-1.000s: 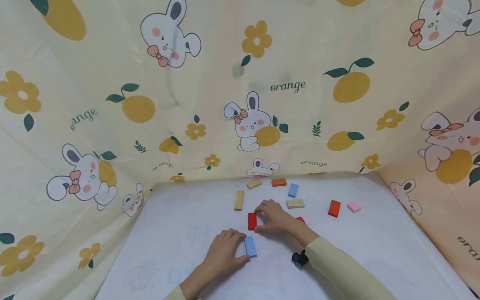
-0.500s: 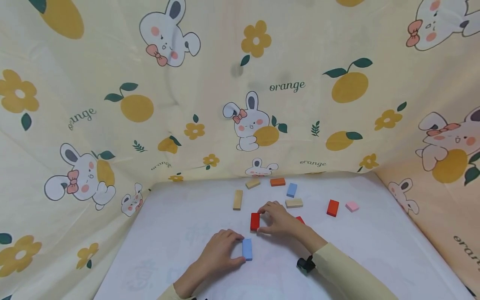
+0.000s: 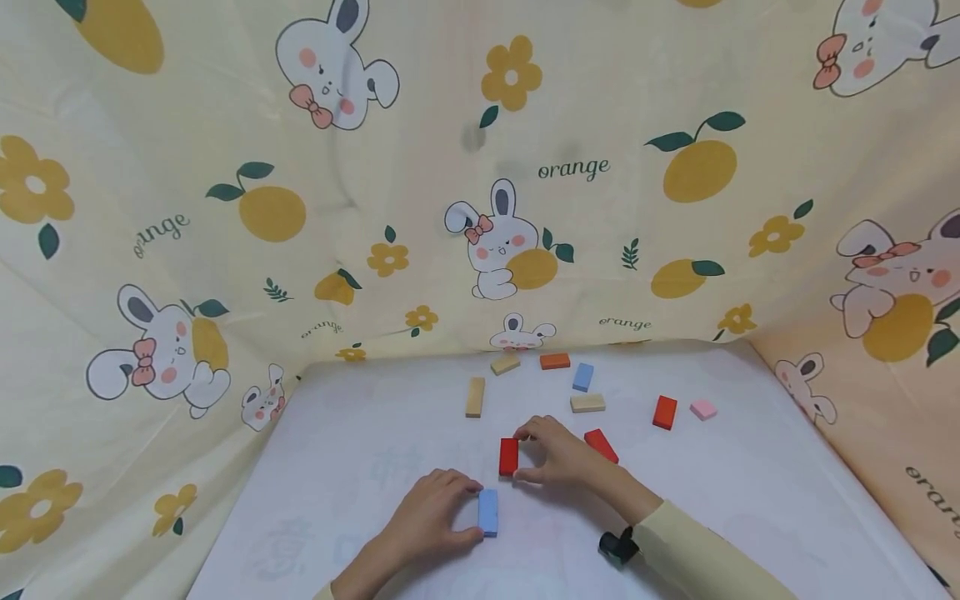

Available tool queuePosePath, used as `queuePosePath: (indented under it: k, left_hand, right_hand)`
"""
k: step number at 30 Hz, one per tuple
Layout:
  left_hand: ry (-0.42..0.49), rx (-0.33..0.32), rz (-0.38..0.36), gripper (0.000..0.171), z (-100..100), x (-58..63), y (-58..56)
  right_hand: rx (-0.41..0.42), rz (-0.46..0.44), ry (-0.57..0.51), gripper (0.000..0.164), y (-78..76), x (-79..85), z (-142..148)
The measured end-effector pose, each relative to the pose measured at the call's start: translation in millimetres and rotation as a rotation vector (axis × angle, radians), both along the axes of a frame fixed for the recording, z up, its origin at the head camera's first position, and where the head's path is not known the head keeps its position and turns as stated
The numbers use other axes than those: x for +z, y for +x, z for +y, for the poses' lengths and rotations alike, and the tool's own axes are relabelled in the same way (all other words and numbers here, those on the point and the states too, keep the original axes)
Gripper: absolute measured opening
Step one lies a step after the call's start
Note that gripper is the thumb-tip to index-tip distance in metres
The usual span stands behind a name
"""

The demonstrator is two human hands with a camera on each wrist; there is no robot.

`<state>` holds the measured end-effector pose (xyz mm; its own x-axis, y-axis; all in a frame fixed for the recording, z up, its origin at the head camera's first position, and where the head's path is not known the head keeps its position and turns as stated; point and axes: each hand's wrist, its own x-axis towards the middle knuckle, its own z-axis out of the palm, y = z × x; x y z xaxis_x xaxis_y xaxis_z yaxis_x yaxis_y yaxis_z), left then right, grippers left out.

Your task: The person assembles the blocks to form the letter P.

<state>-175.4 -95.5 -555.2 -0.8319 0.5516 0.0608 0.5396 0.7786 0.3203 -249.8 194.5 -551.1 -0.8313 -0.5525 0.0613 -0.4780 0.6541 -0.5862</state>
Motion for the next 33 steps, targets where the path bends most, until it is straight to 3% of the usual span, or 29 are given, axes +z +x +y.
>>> queuePosePath:
  k: [8,22,29,33]
  left_hand:
    - [-0.005,-0.016,-0.053,0.056,8.1,-1.5,8.9]
    - [-0.067,0.039,-0.069,0.059,15.9,2.2,24.2]
    - [-0.076,0.070,-0.109,0.063,16.4,-1.3,25.3]
    - [-0.043,0.066,-0.083,0.060,14.3,-1.1,25.7]
  right_hand:
    - [0.014,-0.041,0.001,0.057,7.9,1.3,-2.4]
    - [0.035,-0.067,0.005,0.057,15.2,-5.0,-9.5]
    - [0.035,-0.095,0.047,0.056,15.1,-7.6,-13.6]
    - [0.051,-0.084,0.059,0.057,14.0,-6.3,-14.2]
